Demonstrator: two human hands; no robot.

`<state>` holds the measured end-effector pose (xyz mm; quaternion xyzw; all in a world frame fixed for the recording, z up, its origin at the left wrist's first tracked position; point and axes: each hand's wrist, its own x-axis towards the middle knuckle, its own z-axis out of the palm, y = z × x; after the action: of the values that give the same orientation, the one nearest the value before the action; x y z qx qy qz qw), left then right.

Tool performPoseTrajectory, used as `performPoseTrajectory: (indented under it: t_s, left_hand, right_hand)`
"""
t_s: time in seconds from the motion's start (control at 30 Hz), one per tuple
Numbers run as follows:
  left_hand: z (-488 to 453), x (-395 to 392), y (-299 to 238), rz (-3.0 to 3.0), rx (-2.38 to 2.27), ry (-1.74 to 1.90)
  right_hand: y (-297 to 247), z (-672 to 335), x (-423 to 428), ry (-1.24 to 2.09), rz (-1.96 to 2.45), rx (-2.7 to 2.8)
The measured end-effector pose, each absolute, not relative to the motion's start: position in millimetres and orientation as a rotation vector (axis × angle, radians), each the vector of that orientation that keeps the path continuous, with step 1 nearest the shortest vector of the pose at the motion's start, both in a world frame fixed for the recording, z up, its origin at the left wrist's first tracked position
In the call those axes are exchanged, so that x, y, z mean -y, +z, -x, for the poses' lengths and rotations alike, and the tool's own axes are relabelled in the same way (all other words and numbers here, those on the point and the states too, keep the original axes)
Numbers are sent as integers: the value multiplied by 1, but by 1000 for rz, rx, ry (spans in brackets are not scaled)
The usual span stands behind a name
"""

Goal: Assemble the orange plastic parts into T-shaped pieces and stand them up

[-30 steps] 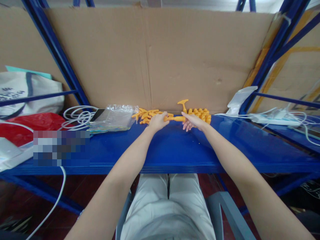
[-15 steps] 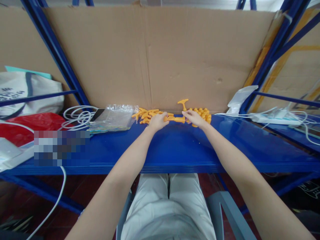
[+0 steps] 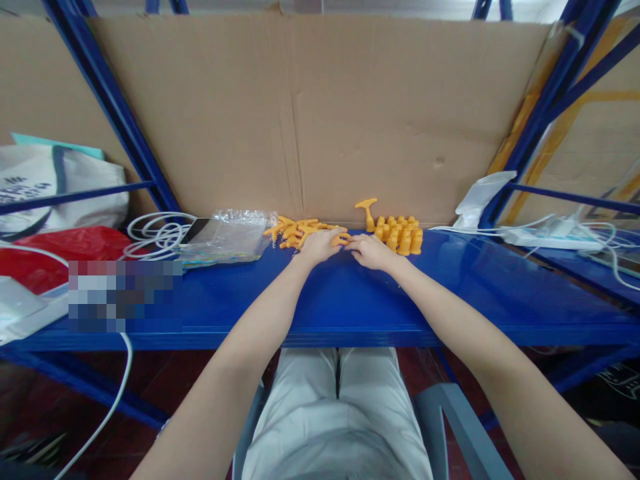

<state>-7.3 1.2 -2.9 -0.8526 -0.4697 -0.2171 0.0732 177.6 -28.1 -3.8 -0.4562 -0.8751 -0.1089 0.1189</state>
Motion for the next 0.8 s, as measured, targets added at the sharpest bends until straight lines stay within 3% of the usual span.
performPoseTrajectory:
  t_s: [0.3,0.6,0.8]
  left_hand:
    - [11,-8,-10,2569,1333,-923]
    - [11,-11,-12,2538,1419,-904]
    - [11,-13,-12,2519,1437,-852]
  right_hand:
    - [2,-182,28,-476,1598,2369]
    - [2,-197,-16,-216,1460,2059]
    - [18,-205,-41,-181,1594,1986]
